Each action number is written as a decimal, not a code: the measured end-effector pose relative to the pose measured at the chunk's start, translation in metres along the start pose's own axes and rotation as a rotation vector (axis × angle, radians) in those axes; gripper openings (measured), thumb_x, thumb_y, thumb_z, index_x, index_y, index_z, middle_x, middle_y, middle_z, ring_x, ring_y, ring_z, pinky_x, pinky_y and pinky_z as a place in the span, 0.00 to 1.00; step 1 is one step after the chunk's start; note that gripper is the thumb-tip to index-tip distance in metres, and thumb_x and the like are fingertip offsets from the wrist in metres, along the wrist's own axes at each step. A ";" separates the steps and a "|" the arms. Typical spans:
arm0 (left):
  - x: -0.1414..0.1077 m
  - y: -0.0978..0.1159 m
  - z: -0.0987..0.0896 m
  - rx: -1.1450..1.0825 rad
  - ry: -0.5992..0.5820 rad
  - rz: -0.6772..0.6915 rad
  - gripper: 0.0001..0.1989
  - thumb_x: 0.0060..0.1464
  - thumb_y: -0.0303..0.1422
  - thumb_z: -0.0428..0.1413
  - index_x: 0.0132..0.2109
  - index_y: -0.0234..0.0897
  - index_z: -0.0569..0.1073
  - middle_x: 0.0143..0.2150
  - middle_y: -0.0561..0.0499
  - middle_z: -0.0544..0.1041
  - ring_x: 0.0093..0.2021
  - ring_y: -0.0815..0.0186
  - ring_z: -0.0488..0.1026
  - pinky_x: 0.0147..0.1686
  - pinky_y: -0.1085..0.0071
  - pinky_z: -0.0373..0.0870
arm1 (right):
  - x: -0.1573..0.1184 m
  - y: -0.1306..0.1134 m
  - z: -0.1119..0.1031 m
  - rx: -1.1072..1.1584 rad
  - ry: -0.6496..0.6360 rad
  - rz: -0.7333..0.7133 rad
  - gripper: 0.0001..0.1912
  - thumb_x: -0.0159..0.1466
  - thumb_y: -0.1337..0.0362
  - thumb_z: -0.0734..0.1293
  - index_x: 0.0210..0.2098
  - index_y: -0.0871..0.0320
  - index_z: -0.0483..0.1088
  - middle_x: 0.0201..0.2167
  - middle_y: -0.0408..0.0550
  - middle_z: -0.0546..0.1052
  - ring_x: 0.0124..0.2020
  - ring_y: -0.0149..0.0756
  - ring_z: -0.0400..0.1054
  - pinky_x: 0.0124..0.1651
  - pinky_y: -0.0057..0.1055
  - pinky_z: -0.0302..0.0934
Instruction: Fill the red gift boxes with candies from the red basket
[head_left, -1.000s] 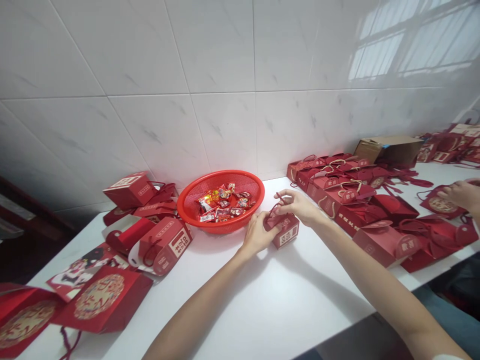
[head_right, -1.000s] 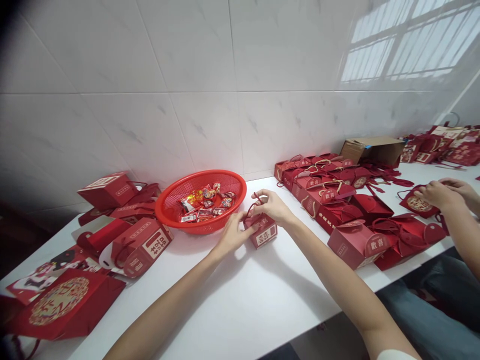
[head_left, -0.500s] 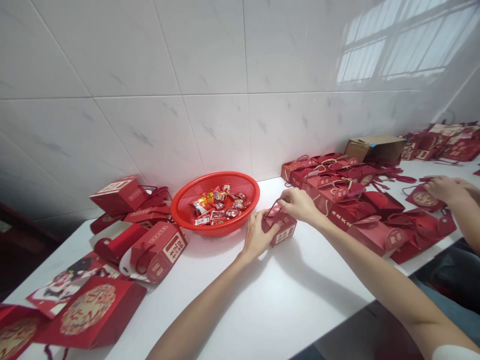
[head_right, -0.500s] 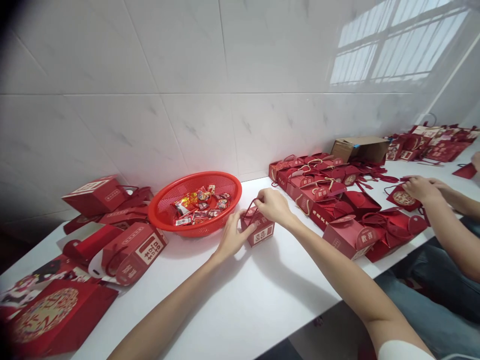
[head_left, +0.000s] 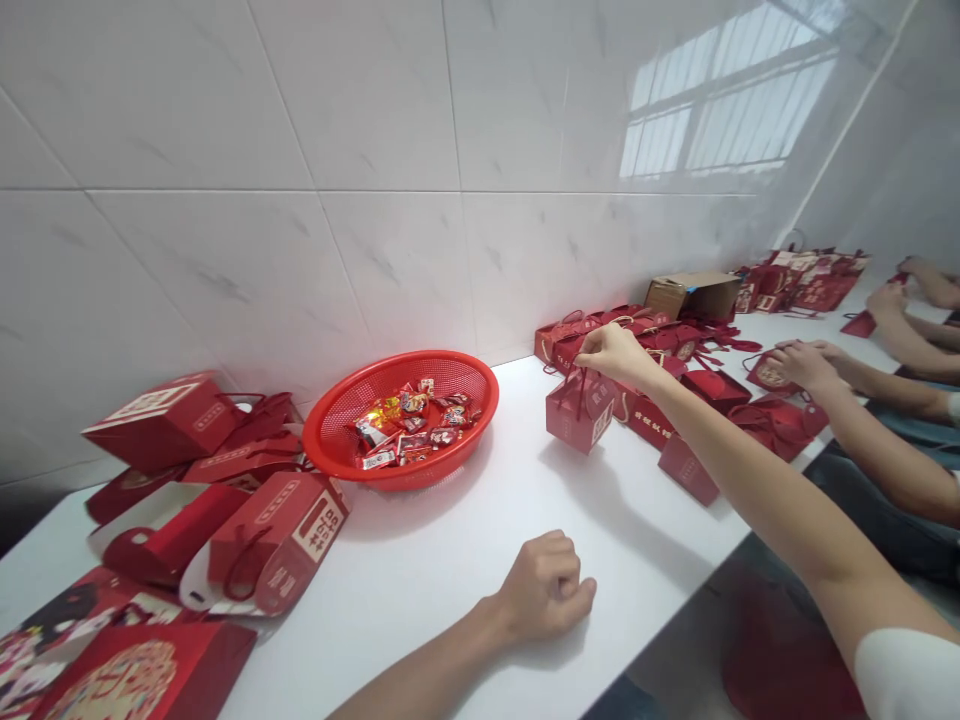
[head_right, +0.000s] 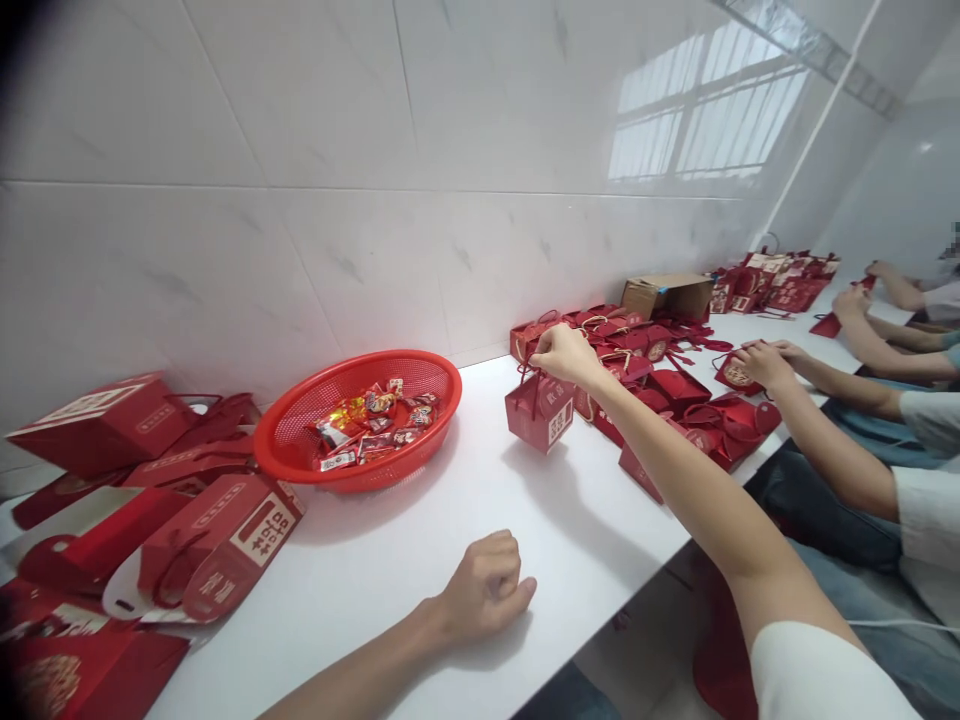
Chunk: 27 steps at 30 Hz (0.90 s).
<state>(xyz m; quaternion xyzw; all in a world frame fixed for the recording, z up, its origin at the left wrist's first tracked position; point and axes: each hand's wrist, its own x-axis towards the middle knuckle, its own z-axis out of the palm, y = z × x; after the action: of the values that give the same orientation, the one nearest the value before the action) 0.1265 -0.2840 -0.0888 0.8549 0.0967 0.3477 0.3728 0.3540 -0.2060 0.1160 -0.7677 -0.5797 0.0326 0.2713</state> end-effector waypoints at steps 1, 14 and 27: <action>-0.003 0.001 0.004 0.002 -0.054 0.026 0.21 0.55 0.32 0.53 0.23 0.42 0.47 0.18 0.56 0.54 0.22 0.67 0.55 0.28 0.66 0.61 | 0.000 0.002 -0.001 -0.001 -0.002 0.006 0.07 0.54 0.69 0.69 0.20 0.58 0.72 0.22 0.47 0.77 0.31 0.37 0.72 0.32 0.27 0.59; -0.039 0.009 0.051 0.109 -0.553 0.321 0.10 0.53 0.35 0.64 0.30 0.40 0.71 0.23 0.58 0.76 0.28 0.68 0.73 0.35 0.71 0.66 | -0.001 0.017 -0.093 0.296 0.198 0.108 0.09 0.58 0.73 0.71 0.22 0.64 0.72 0.16 0.46 0.71 0.18 0.26 0.61 0.23 0.23 0.56; -0.043 -0.002 0.051 -0.028 -0.597 0.207 0.06 0.58 0.35 0.62 0.33 0.41 0.76 0.26 0.56 0.80 0.30 0.68 0.76 0.40 0.72 0.69 | -0.037 0.028 -0.158 0.367 0.484 0.184 0.07 0.61 0.72 0.71 0.27 0.67 0.72 0.15 0.40 0.66 0.18 0.22 0.58 0.24 0.25 0.54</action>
<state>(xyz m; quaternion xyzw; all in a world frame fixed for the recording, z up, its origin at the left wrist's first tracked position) 0.1294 -0.3298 -0.1374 0.9193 -0.1092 0.1185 0.3591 0.4239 -0.3049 0.2283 -0.7406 -0.4111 -0.0224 0.5311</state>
